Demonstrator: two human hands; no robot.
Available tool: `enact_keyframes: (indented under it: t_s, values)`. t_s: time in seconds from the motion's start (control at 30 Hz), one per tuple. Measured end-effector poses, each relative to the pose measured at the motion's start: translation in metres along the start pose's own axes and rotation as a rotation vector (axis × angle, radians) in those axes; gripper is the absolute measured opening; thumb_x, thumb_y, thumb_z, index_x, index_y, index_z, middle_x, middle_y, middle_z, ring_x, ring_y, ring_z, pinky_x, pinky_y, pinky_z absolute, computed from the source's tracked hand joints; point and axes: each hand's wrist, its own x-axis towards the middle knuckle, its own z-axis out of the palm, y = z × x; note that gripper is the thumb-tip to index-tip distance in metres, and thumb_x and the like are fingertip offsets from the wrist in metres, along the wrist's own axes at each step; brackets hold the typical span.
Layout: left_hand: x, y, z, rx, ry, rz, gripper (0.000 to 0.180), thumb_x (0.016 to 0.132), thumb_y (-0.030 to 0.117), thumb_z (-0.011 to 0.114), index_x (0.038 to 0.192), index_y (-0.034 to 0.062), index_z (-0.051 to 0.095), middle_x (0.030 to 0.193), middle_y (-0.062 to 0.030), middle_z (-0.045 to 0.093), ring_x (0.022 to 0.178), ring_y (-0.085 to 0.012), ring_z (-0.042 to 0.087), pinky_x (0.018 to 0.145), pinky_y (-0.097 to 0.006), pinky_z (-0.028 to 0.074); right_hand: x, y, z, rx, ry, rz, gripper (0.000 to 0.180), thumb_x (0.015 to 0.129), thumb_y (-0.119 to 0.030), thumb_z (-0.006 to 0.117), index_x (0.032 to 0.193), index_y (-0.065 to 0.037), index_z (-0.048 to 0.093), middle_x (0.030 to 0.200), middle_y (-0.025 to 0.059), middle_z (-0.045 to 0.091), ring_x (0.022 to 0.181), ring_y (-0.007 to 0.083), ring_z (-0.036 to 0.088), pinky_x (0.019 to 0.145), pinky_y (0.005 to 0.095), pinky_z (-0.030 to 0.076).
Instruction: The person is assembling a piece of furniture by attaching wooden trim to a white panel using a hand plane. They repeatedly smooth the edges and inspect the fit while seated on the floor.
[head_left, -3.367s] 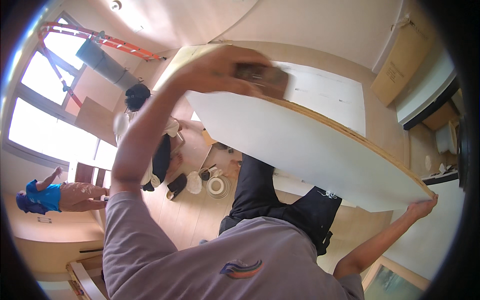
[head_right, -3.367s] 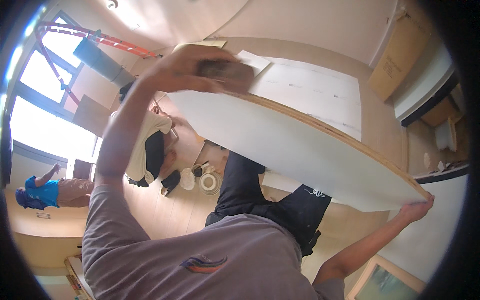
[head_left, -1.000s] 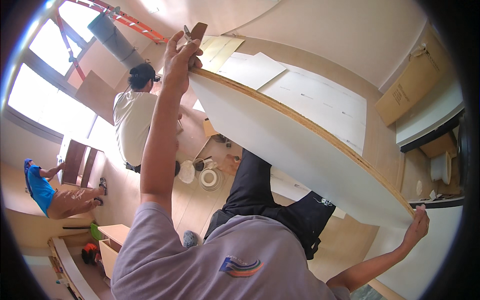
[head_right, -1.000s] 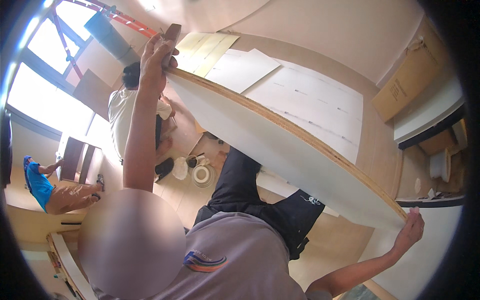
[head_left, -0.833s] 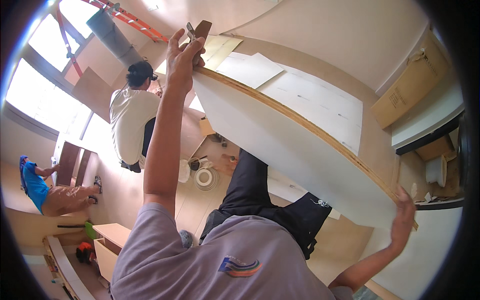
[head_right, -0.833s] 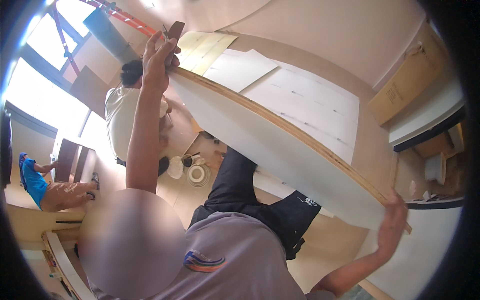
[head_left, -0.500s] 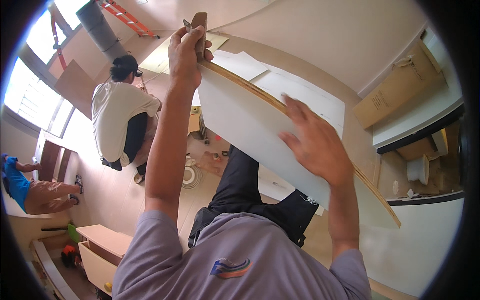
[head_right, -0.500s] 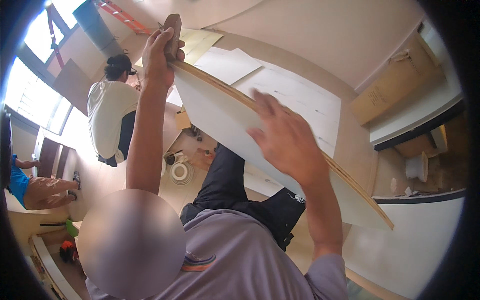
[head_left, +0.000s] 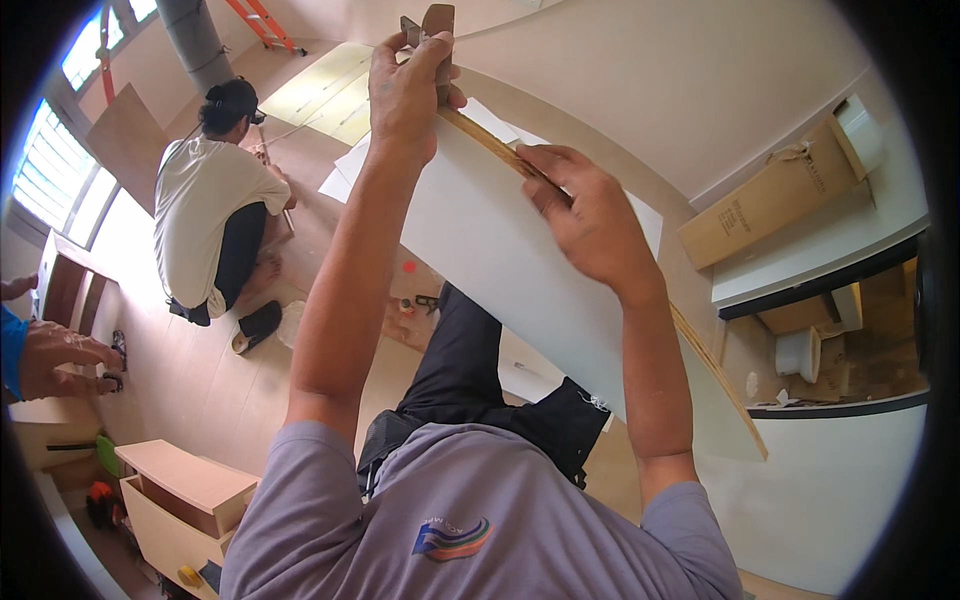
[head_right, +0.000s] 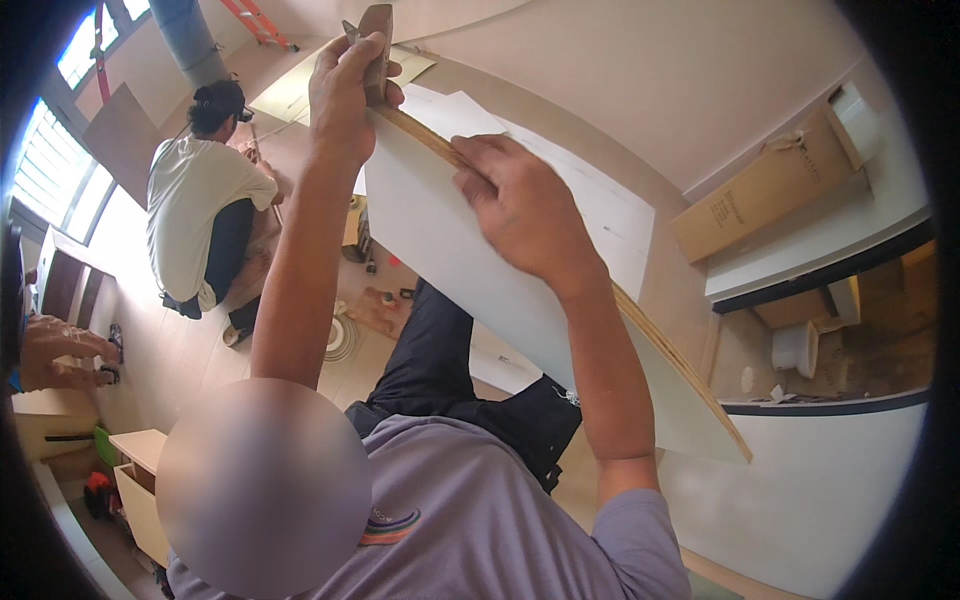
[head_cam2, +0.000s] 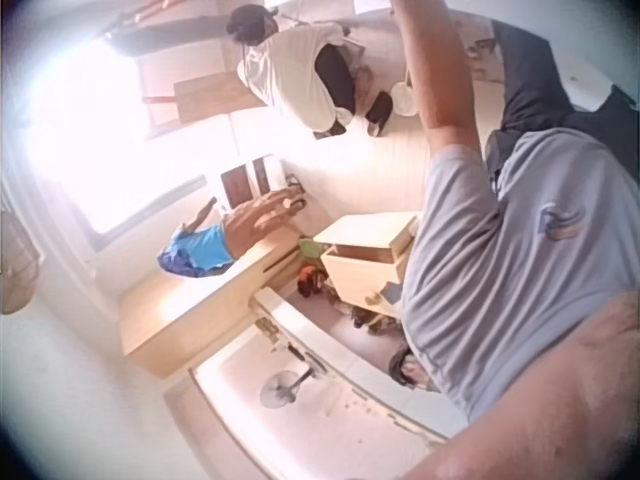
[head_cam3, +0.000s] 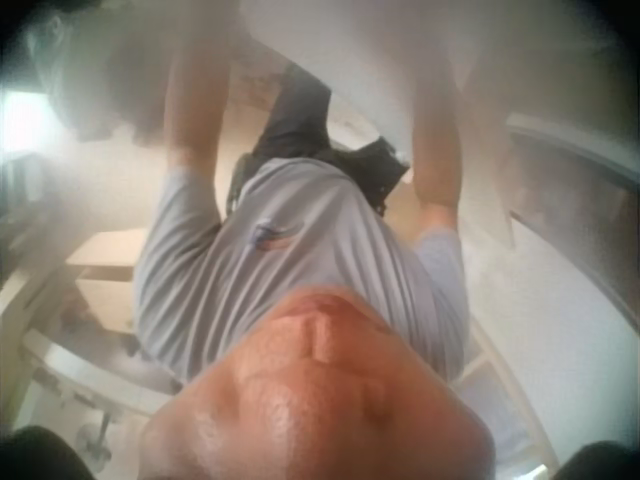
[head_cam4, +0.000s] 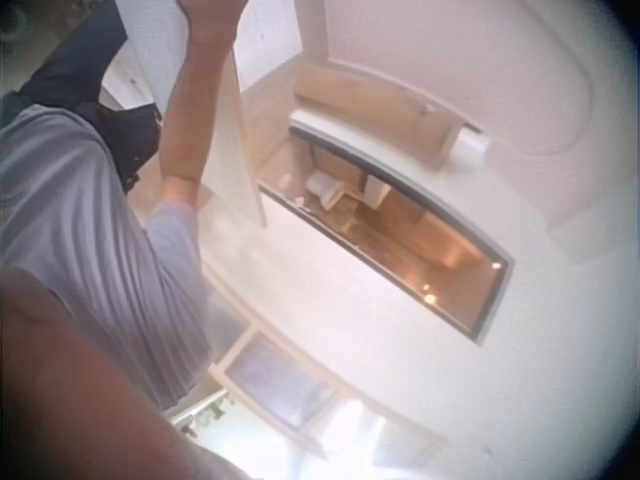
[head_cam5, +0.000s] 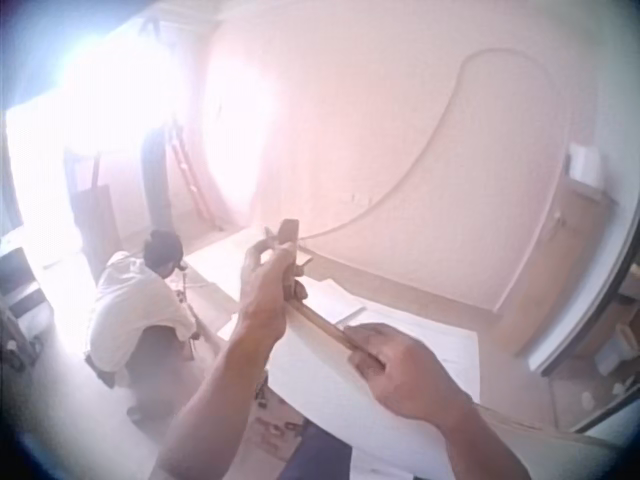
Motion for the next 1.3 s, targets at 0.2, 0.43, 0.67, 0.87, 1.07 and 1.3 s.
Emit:
enact_keyframes:
  t_s: [0.2,0.43,0.67,0.87,1.07,1.3]
  values:
    - [-0.002,-0.001,0.007,0.049,0.042,0.022,0.065,0.092,0.026,0.077,0.14,-0.0069,0.047,0.091,-0.0152,0.066,0.062,-0.0192,0.061,0.053,-0.032,0.051,0.03,-0.015,-0.014,0.113,-0.072,0.229,0.016,0.096,-0.01,0.069,0.104,0.001,0.078,0.099,0.0189,0.078,0.088,0.0316,0.074,0.082,0.0383,0.056]
    - [-0.001,0.0,0.008,0.024,0.041,0.023,0.068,0.092,0.026,0.077,0.142,-0.0075,0.044,0.093,-0.0164,0.066,0.062,-0.0198,0.062,0.054,-0.032,0.051,0.033,0.003,0.007,-0.124,0.054,-0.024,0.011,0.096,-0.009,0.07,0.099,0.002,0.07,0.099,0.0198,0.074,0.092,0.0384,0.072,0.083,0.0468,0.056]
    - [-0.002,-0.004,0.007,0.015,0.037,0.035,0.069,0.092,0.027,0.077,0.142,-0.008,0.043,0.094,-0.0171,0.066,0.059,-0.0198,0.061,0.053,-0.032,0.052,0.03,0.006,0.006,-0.119,0.042,0.009,0.012,0.1,-0.009,0.067,0.103,0.002,0.068,0.101,0.023,0.073,0.093,0.0396,0.072,0.084,0.0478,0.056]
    - [0.0,-0.006,0.006,0.015,0.043,0.043,0.069,0.092,0.027,0.077,0.142,-0.0084,0.043,0.095,-0.0177,0.065,0.059,-0.0199,0.061,0.053,-0.032,0.052,0.03,0.007,-0.003,0.212,0.087,0.344,0.013,0.097,-0.009,0.067,0.105,0.001,0.07,0.088,0.018,0.074,0.075,0.0259,0.07,0.074,0.0395,0.055]
    - [-0.001,-0.004,0.009,0.003,0.049,0.022,0.072,0.093,0.024,0.076,0.146,-0.0083,0.04,0.096,-0.0173,0.064,0.064,-0.0208,0.063,0.052,-0.033,0.053,0.032,0.013,-0.001,0.204,-0.018,0.176,0.011,0.096,-0.009,0.07,0.097,0.002,0.071,0.091,0.0162,0.074,0.077,0.0255,0.07,0.075,0.0394,0.055]
    - [0.005,0.001,0.007,-0.09,-0.001,-0.04,0.057,0.098,0.023,0.068,0.143,-0.0013,0.044,0.098,-0.0198,0.066,0.076,-0.0275,0.066,0.054,-0.038,0.054,0.033,0.014,0.002,0.066,0.262,0.236,0.019,0.099,-0.02,0.068,0.105,-0.002,0.067,0.1,0.0178,0.074,0.094,0.0361,0.071,0.082,0.0454,0.054]
